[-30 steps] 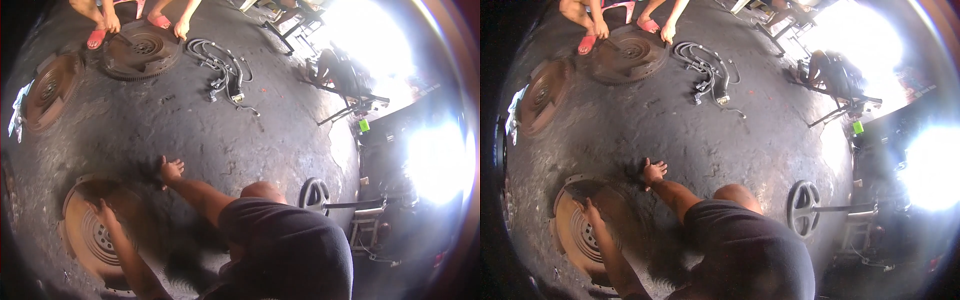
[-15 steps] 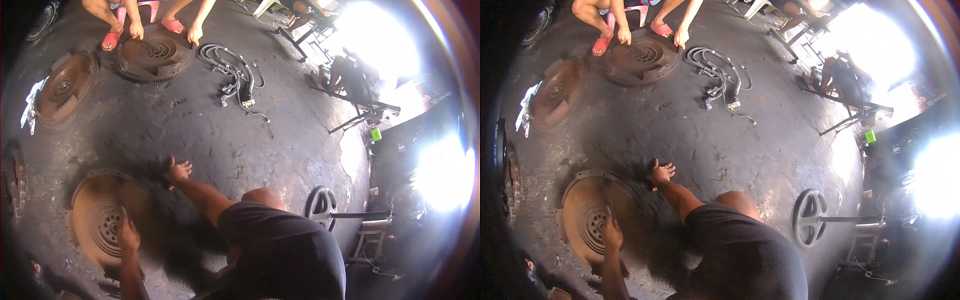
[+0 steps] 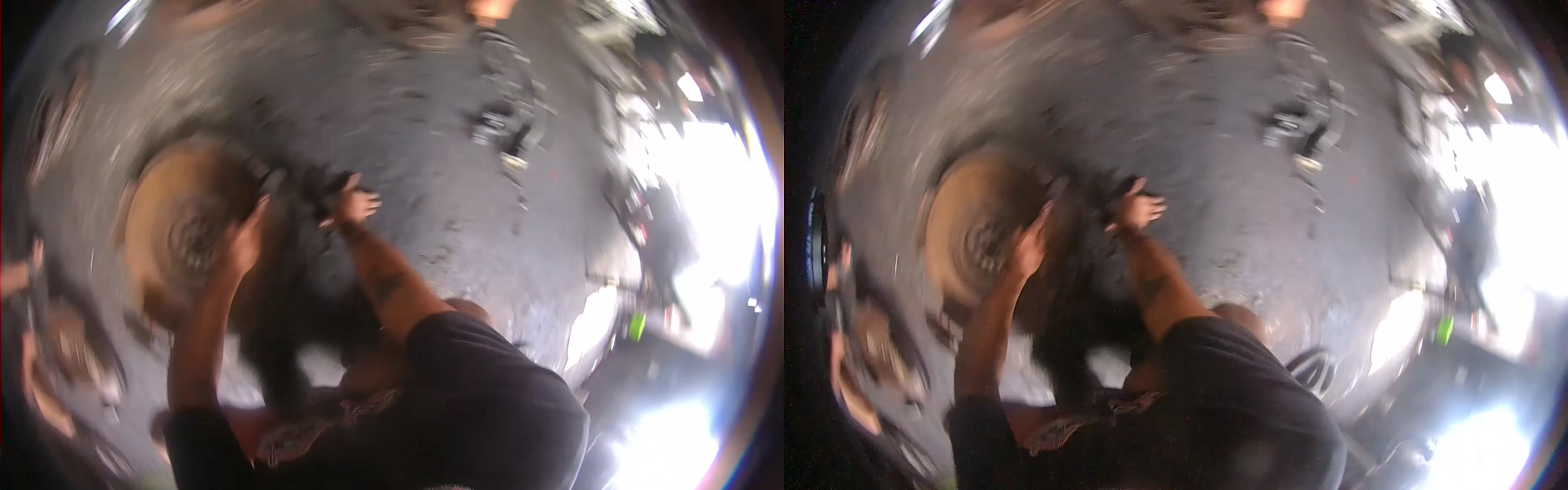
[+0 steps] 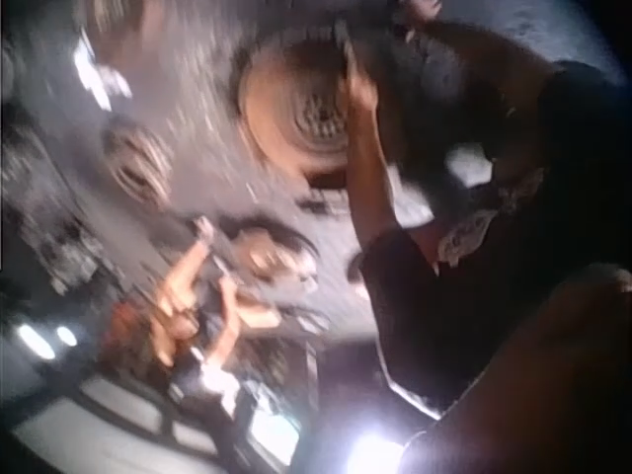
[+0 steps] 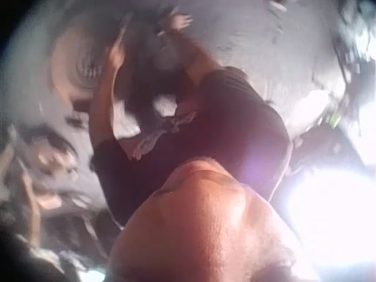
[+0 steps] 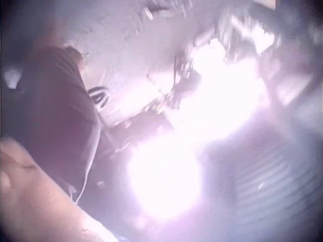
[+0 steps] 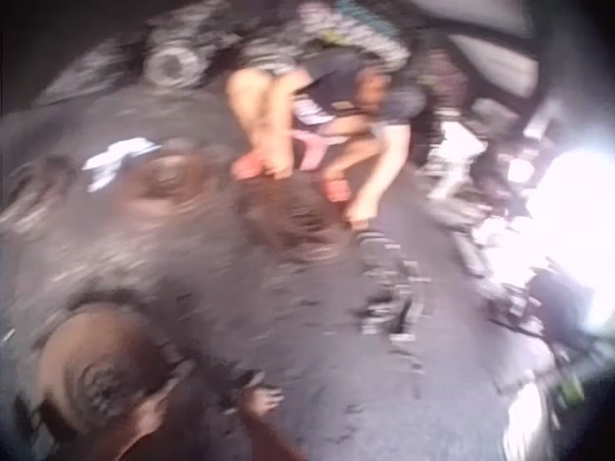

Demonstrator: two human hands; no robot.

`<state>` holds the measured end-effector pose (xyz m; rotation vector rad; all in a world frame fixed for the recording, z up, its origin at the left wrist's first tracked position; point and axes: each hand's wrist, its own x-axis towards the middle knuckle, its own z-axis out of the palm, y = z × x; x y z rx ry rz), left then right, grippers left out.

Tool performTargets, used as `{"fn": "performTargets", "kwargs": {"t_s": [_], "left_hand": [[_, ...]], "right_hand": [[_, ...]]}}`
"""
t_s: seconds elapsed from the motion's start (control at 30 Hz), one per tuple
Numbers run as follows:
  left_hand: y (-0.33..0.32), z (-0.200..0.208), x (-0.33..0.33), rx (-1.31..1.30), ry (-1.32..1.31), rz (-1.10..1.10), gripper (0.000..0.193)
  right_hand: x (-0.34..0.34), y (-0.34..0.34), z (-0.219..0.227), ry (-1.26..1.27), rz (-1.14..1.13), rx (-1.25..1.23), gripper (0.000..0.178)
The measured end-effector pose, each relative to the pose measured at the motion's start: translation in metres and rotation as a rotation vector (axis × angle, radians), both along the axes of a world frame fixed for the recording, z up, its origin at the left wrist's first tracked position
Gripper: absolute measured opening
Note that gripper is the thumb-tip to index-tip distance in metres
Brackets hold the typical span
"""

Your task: Using a hand file to resurface or clean a vehicle flywheel on the floor of a service bay.

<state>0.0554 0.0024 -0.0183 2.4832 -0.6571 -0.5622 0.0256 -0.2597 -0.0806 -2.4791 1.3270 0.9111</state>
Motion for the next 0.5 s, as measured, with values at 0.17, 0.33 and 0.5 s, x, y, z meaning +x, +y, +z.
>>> {"fn": "performTargets", "kwargs": {"t_s": [0.17, 0.33, 0.5], "left_hand": [[0.019, 0.051, -0.047, 0.162, -0.032, -0.069, 0.077], [-0.045, 0.065, -0.011, 0.302, 0.109, 0.026, 0.075], [-0.053, 0.072, -0.042, 0.343, 0.352, -0.021, 0.064]], "right_hand": [[-0.005, -0.028, 0.016, 0.028, 0.02, 0.071, 0.154], [-0.002, -0.013, 0.02, 0.024, -0.027, 0.199, 0.152], [-0.005, -0.036, 0.002, -0.038, -0.204, 0.263, 0.152]]}}
